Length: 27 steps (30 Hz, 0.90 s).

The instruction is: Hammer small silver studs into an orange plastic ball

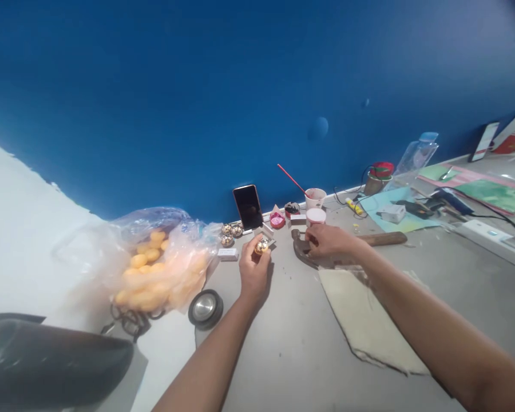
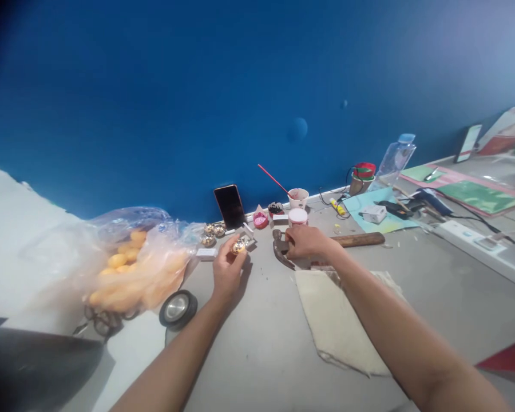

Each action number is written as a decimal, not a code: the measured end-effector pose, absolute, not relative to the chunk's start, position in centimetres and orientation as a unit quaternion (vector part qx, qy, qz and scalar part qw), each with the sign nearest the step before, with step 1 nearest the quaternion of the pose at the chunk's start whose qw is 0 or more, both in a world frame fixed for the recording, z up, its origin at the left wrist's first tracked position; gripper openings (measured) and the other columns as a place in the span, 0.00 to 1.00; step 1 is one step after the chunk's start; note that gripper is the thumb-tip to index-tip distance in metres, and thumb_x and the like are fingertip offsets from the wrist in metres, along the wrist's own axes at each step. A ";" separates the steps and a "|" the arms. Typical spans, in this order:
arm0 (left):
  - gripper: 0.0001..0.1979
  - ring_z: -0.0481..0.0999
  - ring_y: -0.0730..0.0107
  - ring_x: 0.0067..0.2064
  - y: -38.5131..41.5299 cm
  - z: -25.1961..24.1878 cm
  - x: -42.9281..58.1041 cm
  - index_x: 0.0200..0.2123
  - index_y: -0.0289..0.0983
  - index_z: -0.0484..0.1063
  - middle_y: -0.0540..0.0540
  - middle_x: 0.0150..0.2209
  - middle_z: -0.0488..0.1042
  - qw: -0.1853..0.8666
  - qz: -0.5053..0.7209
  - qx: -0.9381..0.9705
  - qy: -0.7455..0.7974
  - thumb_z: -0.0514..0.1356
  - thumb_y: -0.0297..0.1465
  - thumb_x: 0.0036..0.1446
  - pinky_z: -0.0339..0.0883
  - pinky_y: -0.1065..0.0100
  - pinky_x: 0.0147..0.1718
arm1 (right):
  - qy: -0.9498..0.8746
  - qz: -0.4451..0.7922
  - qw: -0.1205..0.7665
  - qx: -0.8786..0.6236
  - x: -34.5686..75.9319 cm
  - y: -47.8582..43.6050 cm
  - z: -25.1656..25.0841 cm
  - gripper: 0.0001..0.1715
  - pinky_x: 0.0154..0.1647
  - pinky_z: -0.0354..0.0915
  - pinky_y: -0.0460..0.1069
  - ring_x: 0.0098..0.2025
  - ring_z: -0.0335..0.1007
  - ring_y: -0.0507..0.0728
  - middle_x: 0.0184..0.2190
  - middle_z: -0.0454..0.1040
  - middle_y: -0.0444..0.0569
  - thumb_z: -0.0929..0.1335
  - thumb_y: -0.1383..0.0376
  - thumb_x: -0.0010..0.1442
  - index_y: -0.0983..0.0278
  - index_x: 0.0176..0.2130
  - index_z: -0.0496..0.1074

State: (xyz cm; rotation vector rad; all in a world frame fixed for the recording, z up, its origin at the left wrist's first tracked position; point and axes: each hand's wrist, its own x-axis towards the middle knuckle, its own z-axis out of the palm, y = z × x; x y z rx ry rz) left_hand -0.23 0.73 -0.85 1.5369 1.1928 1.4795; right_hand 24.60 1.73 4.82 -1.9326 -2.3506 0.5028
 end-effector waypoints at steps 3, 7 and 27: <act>0.19 0.77 0.61 0.50 0.8 -0.7 -0.3 0.53 0.40 0.78 0.42 0.50 0.75 0.328 0.563 0.601 0.463 0.65 0.31 0.57 0.69 0.61 0.52 | -0.753 0.153 0.007 -0.640 24.7 2.0 4.4 0.19 0.31 0.55 0.50 0.38 0.73 0.62 0.40 0.79 0.53 0.74 0.55 0.50 0.61 0.40 0.72; 0.20 0.78 0.62 0.49 0.7 -0.6 -0.3 0.52 0.39 0.77 0.42 0.50 0.76 0.346 0.564 0.592 0.459 0.66 0.30 0.55 0.70 0.63 0.51 | -0.743 0.179 0.015 -0.645 24.7 2.4 3.9 0.20 0.30 0.54 0.50 0.38 0.73 0.61 0.38 0.78 0.51 0.74 0.52 0.50 0.60 0.38 0.70; 0.22 0.80 0.62 0.41 0.7 0.1 0.0 0.49 0.38 0.77 0.43 0.42 0.81 0.419 0.514 0.594 0.456 0.71 0.35 0.50 0.74 0.62 0.42 | -0.759 0.189 0.040 -0.622 25.0 2.4 4.5 0.21 0.29 0.54 0.49 0.37 0.73 0.60 0.37 0.79 0.51 0.75 0.53 0.49 0.61 0.39 0.73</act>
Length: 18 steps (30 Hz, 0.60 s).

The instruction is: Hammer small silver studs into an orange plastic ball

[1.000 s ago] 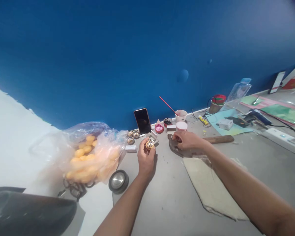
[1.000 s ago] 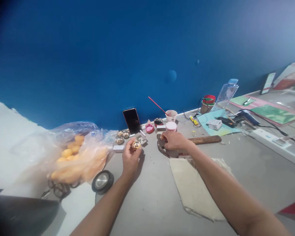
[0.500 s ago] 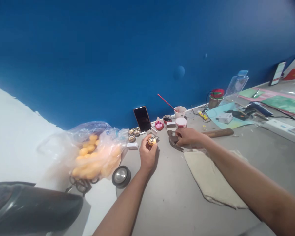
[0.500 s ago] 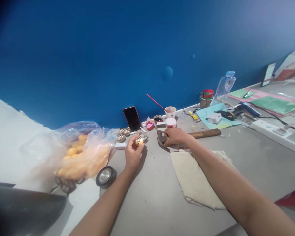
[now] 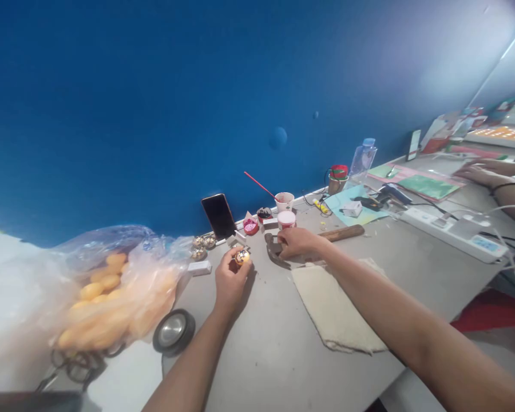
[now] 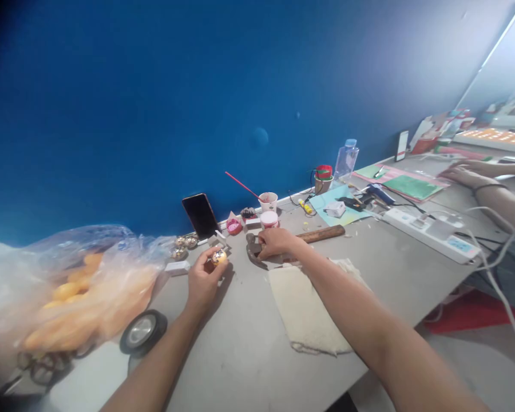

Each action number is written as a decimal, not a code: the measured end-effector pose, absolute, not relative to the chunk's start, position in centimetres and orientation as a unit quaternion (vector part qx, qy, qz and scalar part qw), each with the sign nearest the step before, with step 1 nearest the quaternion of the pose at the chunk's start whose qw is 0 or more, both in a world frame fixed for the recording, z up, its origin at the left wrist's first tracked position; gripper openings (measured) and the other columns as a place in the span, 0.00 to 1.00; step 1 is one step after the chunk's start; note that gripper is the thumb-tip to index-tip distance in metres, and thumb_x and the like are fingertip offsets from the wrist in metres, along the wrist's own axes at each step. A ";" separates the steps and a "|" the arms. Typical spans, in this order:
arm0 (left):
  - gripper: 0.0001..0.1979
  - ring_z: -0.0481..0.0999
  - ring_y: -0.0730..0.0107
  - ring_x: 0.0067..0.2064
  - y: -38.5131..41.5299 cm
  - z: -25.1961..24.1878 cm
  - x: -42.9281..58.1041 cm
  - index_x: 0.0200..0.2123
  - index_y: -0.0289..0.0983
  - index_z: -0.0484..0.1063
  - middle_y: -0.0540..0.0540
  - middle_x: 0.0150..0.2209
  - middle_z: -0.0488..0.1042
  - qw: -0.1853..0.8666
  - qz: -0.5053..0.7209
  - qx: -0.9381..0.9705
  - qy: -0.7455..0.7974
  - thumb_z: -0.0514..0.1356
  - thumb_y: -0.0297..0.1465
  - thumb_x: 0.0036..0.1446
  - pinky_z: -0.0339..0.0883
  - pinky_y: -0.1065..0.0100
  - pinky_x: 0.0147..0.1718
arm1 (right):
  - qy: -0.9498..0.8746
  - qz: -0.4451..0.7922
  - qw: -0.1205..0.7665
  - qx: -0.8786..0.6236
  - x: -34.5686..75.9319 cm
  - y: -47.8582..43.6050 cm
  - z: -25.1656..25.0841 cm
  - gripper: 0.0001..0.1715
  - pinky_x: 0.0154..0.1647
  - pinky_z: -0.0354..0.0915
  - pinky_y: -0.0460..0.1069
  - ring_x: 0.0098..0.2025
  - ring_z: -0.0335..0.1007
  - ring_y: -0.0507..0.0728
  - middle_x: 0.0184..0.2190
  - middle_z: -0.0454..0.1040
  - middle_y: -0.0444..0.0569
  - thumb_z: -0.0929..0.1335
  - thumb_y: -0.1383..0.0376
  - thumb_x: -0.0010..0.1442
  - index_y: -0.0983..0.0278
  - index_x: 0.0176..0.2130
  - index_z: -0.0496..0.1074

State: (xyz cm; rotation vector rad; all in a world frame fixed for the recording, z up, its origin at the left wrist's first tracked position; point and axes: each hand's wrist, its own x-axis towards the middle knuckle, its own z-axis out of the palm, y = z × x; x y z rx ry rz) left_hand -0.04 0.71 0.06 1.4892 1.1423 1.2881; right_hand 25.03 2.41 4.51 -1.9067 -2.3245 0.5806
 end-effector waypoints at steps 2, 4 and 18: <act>0.22 0.79 0.64 0.40 0.6 0.1 0.0 0.48 0.37 0.77 0.44 0.42 0.81 0.417 0.516 0.594 0.455 0.71 0.35 0.50 0.73 0.63 0.41 | -0.758 0.186 0.043 -0.624 25.0 2.5 4.3 0.21 0.30 0.54 0.49 0.37 0.73 0.60 0.37 0.79 0.50 0.75 0.53 0.49 0.60 0.39 0.72; 0.21 0.79 0.64 0.38 0.5 0.2 0.0 0.48 0.37 0.77 0.44 0.41 0.81 0.423 0.518 0.588 0.454 0.70 0.35 0.50 0.73 0.65 0.38 | -0.757 0.186 0.045 -0.624 25.0 2.6 4.0 0.21 0.30 0.54 0.49 0.38 0.74 0.60 0.38 0.79 0.50 0.75 0.53 0.49 0.60 0.38 0.72; 0.21 0.77 0.67 0.35 0.3 0.1 0.2 0.49 0.37 0.77 0.45 0.39 0.80 0.439 0.508 0.590 0.449 0.68 0.32 0.50 0.71 0.68 0.35 | -0.755 0.183 0.030 -0.629 25.1 2.5 3.8 0.21 0.30 0.52 0.49 0.36 0.71 0.58 0.36 0.78 0.48 0.74 0.52 0.49 0.61 0.39 0.71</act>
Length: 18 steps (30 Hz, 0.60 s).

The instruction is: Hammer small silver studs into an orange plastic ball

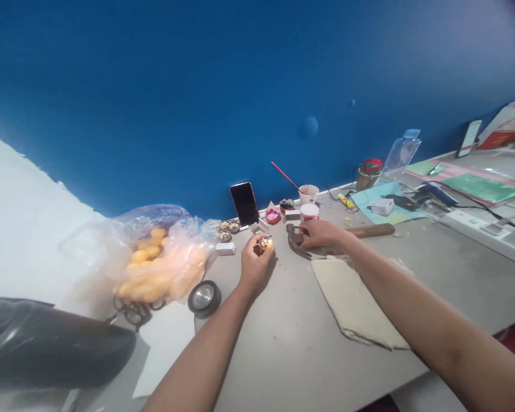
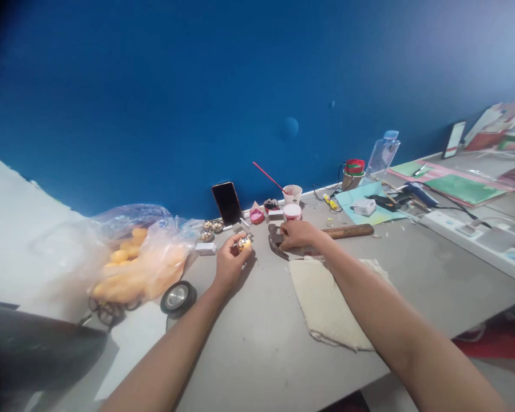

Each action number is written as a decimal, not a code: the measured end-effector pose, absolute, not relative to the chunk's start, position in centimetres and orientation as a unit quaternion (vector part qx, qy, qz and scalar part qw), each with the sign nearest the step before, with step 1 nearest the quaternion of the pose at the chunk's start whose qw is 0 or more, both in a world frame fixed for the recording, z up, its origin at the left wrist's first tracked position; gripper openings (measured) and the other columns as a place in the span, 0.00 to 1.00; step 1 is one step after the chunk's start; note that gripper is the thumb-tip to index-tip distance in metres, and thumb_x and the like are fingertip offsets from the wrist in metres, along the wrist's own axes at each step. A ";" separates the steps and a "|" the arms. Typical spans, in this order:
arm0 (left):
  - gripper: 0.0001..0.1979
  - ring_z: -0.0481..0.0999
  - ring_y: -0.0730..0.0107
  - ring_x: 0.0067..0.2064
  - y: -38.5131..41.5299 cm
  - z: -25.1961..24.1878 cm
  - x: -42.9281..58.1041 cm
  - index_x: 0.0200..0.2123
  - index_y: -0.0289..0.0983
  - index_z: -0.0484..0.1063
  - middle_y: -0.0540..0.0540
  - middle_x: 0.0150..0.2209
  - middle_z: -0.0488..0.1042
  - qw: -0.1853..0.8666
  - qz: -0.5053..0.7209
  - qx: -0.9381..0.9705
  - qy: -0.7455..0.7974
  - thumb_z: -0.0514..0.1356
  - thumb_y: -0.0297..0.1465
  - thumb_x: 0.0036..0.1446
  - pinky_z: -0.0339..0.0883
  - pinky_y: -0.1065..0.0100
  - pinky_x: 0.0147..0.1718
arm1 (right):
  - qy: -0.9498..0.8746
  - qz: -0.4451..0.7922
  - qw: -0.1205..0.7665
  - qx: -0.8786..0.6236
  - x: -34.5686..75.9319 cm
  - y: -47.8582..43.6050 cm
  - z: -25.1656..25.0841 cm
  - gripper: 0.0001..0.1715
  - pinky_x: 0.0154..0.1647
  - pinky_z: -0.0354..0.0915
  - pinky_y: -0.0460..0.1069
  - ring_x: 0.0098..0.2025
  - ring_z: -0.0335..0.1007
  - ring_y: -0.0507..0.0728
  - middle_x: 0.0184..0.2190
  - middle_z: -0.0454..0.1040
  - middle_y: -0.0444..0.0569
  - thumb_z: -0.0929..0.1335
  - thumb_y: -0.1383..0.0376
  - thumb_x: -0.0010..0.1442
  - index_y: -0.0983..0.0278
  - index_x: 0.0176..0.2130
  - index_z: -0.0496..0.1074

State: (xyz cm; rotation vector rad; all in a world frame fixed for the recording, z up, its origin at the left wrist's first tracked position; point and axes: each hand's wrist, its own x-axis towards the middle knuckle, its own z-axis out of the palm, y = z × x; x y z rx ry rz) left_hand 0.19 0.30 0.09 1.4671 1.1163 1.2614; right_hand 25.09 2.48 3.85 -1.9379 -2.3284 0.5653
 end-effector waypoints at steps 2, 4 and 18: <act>0.21 0.77 0.68 0.34 0.3 0.1 0.2 0.49 0.37 0.77 0.46 0.37 0.80 0.439 0.502 0.593 0.451 0.69 0.32 0.50 0.71 0.68 0.33 | -0.754 0.186 0.030 -0.630 25.2 2.5 3.8 0.21 0.30 0.52 0.49 0.36 0.71 0.58 0.37 0.78 0.48 0.74 0.52 0.50 0.60 0.40 0.71; 0.21 0.77 0.68 0.34 0.4 0.1 0.3 0.49 0.37 0.77 0.46 0.37 0.80 0.435 0.502 0.597 0.451 0.69 0.32 0.49 0.71 0.68 0.33 | -0.755 0.188 0.031 -0.628 25.2 2.6 3.8 0.21 0.30 0.52 0.49 0.37 0.71 0.58 0.37 0.78 0.49 0.74 0.53 0.50 0.60 0.40 0.71; 0.22 0.76 0.68 0.33 0.5 -0.4 0.3 0.50 0.38 0.77 0.46 0.37 0.79 0.456 0.491 0.589 0.452 0.68 0.31 0.49 0.72 0.68 0.33 | -0.758 0.189 0.027 -0.623 25.3 2.8 3.6 0.22 0.30 0.51 0.49 0.35 0.71 0.58 0.35 0.77 0.48 0.73 0.51 0.49 0.60 0.38 0.70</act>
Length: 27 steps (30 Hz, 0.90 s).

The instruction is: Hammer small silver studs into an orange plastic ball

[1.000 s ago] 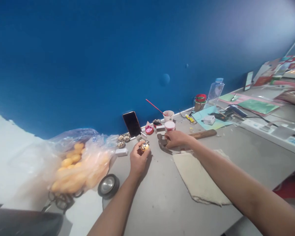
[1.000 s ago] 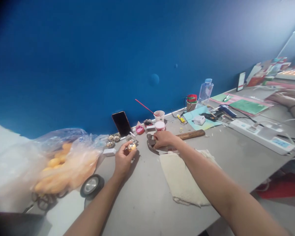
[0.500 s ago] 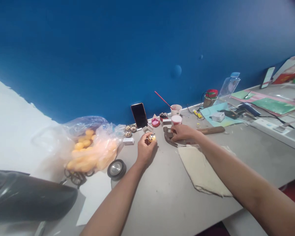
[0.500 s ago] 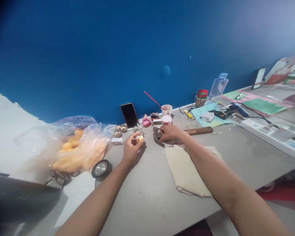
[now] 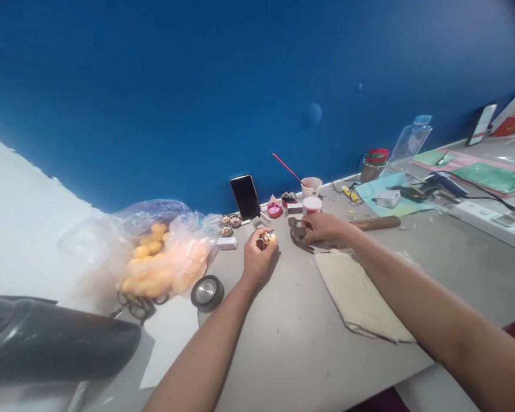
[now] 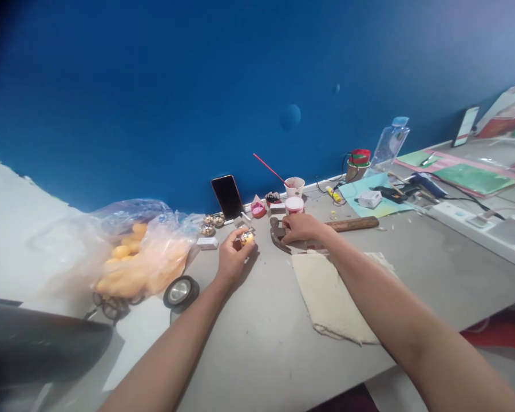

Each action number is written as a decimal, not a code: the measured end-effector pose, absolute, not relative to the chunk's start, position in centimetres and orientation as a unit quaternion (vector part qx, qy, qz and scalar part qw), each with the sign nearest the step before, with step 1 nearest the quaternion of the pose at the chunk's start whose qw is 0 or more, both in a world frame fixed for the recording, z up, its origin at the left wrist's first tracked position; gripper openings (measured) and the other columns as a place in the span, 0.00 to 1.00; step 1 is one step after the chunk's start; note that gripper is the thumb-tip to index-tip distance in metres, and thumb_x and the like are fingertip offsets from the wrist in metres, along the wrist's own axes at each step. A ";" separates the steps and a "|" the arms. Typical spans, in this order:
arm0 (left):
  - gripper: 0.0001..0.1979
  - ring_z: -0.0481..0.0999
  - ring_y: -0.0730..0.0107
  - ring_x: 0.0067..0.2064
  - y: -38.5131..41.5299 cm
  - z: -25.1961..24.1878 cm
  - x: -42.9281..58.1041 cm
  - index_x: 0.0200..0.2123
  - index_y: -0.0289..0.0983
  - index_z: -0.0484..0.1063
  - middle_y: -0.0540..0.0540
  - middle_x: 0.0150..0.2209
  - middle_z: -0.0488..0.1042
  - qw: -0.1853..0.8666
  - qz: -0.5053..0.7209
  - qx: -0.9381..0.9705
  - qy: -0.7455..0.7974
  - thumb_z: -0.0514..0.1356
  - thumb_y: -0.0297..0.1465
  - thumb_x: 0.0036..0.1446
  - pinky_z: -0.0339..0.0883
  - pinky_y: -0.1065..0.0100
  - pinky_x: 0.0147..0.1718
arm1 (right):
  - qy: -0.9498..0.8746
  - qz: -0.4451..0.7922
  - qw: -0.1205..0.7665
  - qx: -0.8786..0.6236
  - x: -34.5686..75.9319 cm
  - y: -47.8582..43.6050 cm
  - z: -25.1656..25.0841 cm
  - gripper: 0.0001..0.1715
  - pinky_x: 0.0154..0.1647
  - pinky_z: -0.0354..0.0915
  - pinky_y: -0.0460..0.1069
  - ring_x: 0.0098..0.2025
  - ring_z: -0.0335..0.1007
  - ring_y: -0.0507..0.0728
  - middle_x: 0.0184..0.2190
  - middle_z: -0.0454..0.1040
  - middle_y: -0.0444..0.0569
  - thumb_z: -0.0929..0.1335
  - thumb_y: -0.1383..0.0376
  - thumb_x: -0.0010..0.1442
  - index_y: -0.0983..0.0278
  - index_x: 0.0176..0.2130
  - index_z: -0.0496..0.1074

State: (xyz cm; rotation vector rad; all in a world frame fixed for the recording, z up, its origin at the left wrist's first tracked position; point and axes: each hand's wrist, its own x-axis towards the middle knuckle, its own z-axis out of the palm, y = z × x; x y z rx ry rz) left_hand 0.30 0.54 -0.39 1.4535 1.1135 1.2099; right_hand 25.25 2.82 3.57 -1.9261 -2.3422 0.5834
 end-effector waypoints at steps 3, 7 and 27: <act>0.22 0.76 0.68 0.33 0.5 -0.4 0.3 0.50 0.37 0.77 0.45 0.37 0.79 0.451 0.489 0.593 0.454 0.69 0.31 0.49 0.72 0.68 0.33 | -0.759 0.185 0.028 -0.624 25.2 2.8 3.6 0.22 0.30 0.51 0.49 0.35 0.71 0.58 0.36 0.77 0.48 0.74 0.50 0.49 0.60 0.38 0.70; 0.22 0.75 0.69 0.32 0.4 -0.2 0.3 0.49 0.37 0.77 0.46 0.35 0.79 0.447 0.484 0.599 0.454 0.69 0.31 0.50 0.70 0.69 0.32 | -0.762 0.184 0.027 -0.621 25.2 2.7 3.8 0.22 0.30 0.52 0.50 0.35 0.71 0.58 0.36 0.77 0.49 0.73 0.51 0.50 0.61 0.39 0.71; 0.23 0.76 0.68 0.34 0.6 -0.3 0.0 0.52 0.36 0.76 0.45 0.36 0.79 0.438 0.451 0.627 0.460 0.67 0.34 0.52 0.71 0.67 0.35 | -0.756 0.186 0.032 -0.627 25.1 2.8 3.7 0.22 0.29 0.52 0.50 0.36 0.72 0.59 0.35 0.77 0.48 0.74 0.50 0.48 0.59 0.38 0.70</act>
